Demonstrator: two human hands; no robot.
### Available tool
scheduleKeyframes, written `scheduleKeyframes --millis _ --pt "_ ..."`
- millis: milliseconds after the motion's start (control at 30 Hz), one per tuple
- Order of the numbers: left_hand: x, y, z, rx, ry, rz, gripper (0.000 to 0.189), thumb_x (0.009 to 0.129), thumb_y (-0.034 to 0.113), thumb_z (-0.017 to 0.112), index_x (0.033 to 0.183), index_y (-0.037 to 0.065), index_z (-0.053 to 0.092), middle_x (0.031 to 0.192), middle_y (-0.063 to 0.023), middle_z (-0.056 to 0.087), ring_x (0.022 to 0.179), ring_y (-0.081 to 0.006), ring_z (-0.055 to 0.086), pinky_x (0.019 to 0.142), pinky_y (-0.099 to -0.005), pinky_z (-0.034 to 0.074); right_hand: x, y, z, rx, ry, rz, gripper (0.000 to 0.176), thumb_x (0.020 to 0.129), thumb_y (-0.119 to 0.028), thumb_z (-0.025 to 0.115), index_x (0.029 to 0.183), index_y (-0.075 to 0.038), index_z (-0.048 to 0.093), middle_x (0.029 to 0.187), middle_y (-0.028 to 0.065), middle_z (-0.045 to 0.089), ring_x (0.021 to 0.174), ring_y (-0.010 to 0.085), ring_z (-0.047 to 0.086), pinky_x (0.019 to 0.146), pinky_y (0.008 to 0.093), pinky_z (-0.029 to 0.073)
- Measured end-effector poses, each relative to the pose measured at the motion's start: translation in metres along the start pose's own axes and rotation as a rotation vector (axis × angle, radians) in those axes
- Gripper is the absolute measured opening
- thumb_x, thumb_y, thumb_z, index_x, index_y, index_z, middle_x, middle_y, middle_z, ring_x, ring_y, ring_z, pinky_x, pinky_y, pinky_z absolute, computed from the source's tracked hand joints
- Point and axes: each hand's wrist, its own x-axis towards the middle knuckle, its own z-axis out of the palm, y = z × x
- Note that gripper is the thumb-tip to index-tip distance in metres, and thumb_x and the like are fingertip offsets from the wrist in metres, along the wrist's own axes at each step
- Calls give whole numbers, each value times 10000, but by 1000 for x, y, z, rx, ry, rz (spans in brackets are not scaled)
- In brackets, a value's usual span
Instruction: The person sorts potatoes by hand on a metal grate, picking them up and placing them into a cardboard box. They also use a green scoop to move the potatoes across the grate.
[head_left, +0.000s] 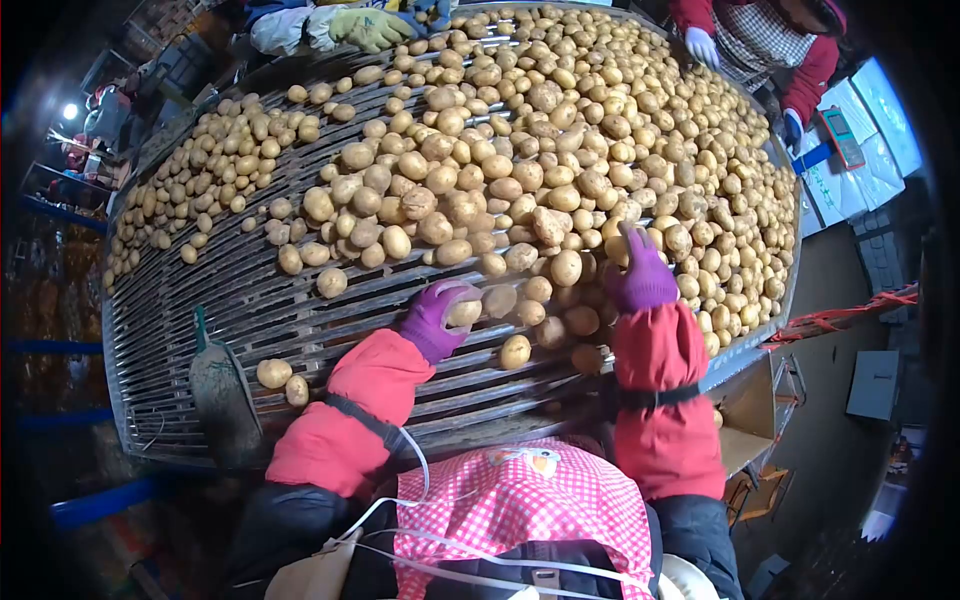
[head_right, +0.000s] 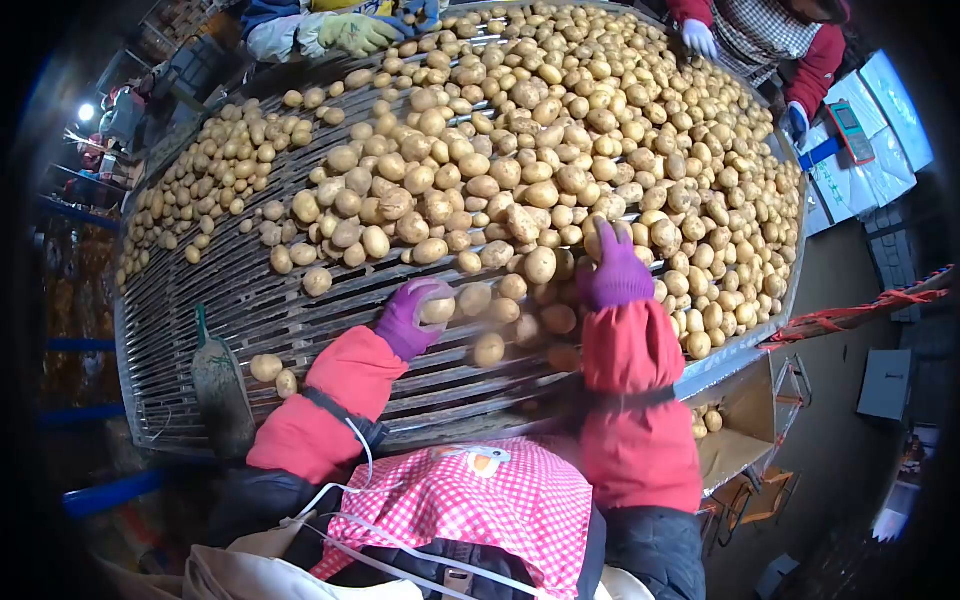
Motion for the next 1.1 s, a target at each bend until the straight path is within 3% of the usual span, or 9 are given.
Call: scheduleKeyframes --millis 100,167,300,433,633,800,867,1000,1100 --pt "1 3 -2 -69 70 -63 548 687 39 751 1194 97 550 1152 -132 594 1075 -304 591 936 -397 484 43 -5 -30 48 -657 196 642 745 -255 716 1350 -197 508 1222 169 625 1139 346 601 945 396 506" --pt "4 9 -10 -232 65 -171 561 700 29 762 1212 104 546 1164 -109 599 1091 -262 592 954 -371 481 43 63 20 454 -412 -41 612 765 -264 730 1336 -162 533 1146 110 649 992 260 652 870 367 524" --pt "2 -9 -8 -657 179 -265 646 710 -65 676 1300 107 478 1214 -81 548 1072 -210 581 936 -326 487 -25 3 -46 1537 -346 331 566 924 -463 598 1314 -59 528 961 82 628 684 144 558 581 274 487" --pt "19 46 -27 -1255 52 -468 679 737 43 651 1362 92 391 1174 -126 553 845 -166 595 678 -230 513 -74 20 -44 1884 -130 866 600 948 -571 479 1232 -49 562 779 107 587 580 179 529 504 262 456" --pt "45 152 18 -1325 -190 -706 521 967 574 415 1213 124 504 991 -95 667 532 -105 508 404 -190 327 -181 99 -66 1944 48 550 591 957 -492 478 1377 -76 476 962 172 644 588 199 575 491 318 477" --pt "70 206 81 -1133 -463 -715 689 974 641 241 1342 113 490 1116 -118 669 834 -185 646 673 -276 523 -255 158 -79 1724 400 1218 566 919 -536 561 1259 -85 524 1056 176 663 659 216 634 534 335 532" --pt "82 233 115 -1123 -568 -815 685 969 622 289 1349 85 482 1135 -115 667 822 -220 655 747 -325 534 -271 146 -87 1627 447 1237 532 929 -462 574 1304 -87 523 1093 177 650 652 189 618 539 314 534" --pt "74 290 151 -716 -958 -187 495 952 314 539 1338 14 462 1161 -116 613 967 -215 626 893 -358 499 -306 125 -104 1833 172 999 511 926 -367 590 1375 -140 503 1135 171 626 641 168 595 555 311 516" --pt "21 254 234 -1007 -1141 -51 541 1042 395 338 1407 0 393 1334 -122 514 1206 -190 527 1055 -337 382 -327 124 -98 2159 221 863 549 913 -386 609 1388 -152 469 1138 150 625 666 196 588 552 332 505"
